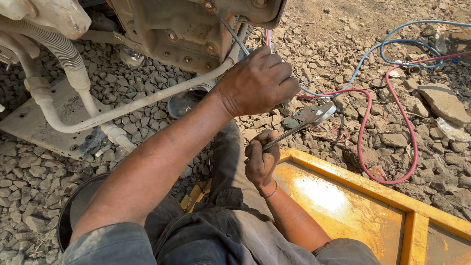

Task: The person uses a wrench to tighten bolts on the undercarriage of a vehicle. They repeatedly reposition the wrench and apply torque to fasteners while working in a confined space beneath the vehicle.

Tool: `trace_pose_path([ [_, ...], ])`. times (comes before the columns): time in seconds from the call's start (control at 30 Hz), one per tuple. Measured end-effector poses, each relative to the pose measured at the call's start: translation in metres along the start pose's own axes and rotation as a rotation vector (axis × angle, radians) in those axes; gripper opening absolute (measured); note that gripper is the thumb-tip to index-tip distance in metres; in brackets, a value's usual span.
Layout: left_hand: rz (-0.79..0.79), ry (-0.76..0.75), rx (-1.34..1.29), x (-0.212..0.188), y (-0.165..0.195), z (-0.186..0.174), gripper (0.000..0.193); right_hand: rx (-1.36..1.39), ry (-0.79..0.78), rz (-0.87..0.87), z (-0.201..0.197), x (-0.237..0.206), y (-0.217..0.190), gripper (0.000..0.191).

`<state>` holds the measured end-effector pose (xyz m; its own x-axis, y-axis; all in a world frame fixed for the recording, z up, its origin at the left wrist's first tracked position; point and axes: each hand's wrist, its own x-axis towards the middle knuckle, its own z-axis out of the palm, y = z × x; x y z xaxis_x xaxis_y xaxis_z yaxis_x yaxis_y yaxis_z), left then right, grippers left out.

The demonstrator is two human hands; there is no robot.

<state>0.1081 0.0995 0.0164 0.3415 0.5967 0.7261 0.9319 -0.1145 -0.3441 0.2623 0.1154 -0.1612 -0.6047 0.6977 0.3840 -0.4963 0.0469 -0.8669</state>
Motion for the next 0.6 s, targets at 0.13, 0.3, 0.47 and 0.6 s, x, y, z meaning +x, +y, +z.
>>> trace_pose_path([
  [0.13, -0.016, 0.003, 0.011, -0.002, -0.005, -0.002, 0.009, -0.002, -0.012, 0.038, 0.000, -0.001, 0.002, 0.008],
  [0.3, -0.064, 0.038, 0.053, -0.002, -0.011, -0.008, 0.004, -0.006, -0.040, 0.030, -0.002, -0.004, 0.004, 0.007],
  [0.47, -0.051, 0.019, -0.003, -0.001, -0.002, -0.005, 0.007, -0.003, -0.036, 0.036, -0.003, -0.004, 0.004, 0.007],
  [0.6, -0.058, 0.022, 0.017, 0.001, -0.004, 0.000, 0.007, -0.045, -0.049, 0.042, -0.003, -0.004, 0.001, 0.006],
])
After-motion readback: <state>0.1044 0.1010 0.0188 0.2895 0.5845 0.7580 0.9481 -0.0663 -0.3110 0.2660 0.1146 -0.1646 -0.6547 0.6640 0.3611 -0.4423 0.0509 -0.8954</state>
